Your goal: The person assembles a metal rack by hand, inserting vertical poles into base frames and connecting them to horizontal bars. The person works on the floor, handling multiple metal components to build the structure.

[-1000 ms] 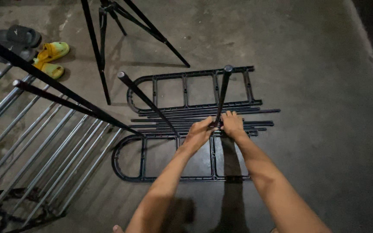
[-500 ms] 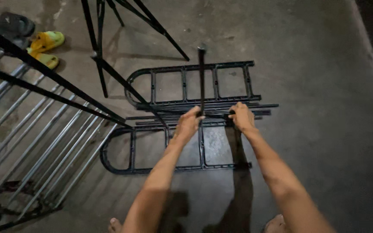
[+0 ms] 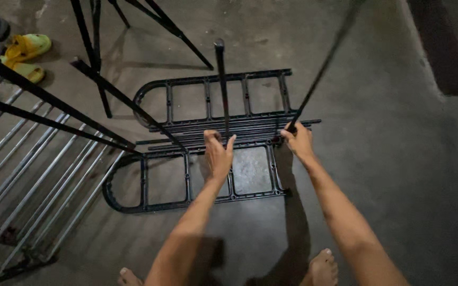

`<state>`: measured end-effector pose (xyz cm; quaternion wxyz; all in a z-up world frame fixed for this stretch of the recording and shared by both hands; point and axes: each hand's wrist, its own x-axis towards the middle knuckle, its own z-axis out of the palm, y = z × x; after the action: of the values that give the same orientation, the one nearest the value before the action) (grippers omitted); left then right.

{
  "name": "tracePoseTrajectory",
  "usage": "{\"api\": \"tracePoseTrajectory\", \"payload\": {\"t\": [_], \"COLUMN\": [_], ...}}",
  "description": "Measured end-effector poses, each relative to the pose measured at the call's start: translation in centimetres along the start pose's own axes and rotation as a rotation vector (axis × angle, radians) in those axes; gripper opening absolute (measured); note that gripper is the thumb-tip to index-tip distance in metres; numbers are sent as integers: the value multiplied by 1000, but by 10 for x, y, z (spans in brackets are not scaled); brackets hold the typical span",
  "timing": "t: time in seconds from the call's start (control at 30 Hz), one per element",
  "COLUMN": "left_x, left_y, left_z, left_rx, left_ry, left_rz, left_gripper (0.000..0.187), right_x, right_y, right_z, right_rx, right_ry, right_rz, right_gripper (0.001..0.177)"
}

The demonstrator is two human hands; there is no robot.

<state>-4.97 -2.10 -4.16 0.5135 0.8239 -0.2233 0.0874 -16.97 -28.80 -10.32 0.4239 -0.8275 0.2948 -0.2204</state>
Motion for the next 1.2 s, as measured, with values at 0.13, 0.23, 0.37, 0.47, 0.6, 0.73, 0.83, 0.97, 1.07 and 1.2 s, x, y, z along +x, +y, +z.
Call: {"api": "tracePoseTrajectory", "payload": {"t": [0.13, 0.23, 0.37, 0.47, 0.6, 0.73, 0.83, 0.97, 1.07, 1.2], "left_x": [-38, -58, -55, -35, -14, 3, 13, 26, 39, 51], "left_y": [15, 24, 33, 39, 60, 91, 119, 142, 150, 153], "left_z": [16, 31, 48, 47, 43, 47, 55, 55, 51, 49], "left_rx": [74, -17, -77, -159, -229, -388, -582, -569, -508, -676], "left_ry": [6, -149, -236, -304, -294, -305, -401, -348, -299, -362], "left_rz": [133, 291, 295, 286, 236, 198, 61, 186, 184, 156], "left_gripper": [44, 36, 29, 25, 25, 35, 50, 49, 36, 27], "right_x": [-3, -6, -13, -13, -12, -11, -9, -13, -10, -6], "right_y": [-11, -6, 4, 5, 1, -10, -21, -24, -23, -21], "right_z": [3, 7, 17, 21, 22, 28, 31, 25, 25, 27], "right_rx": [45, 7, -6, -61, -111, -211, -206, -68, -44, -65], "right_ry": [52, 57, 50, 21, 14, -50, -114, -97, -99, -90], "right_rz": [6, -96, -71, -105, -165, -155, -130, -302, -524, -412], "right_gripper": [16, 15, 20, 18, 17, 17, 22, 21, 16, 14]}}
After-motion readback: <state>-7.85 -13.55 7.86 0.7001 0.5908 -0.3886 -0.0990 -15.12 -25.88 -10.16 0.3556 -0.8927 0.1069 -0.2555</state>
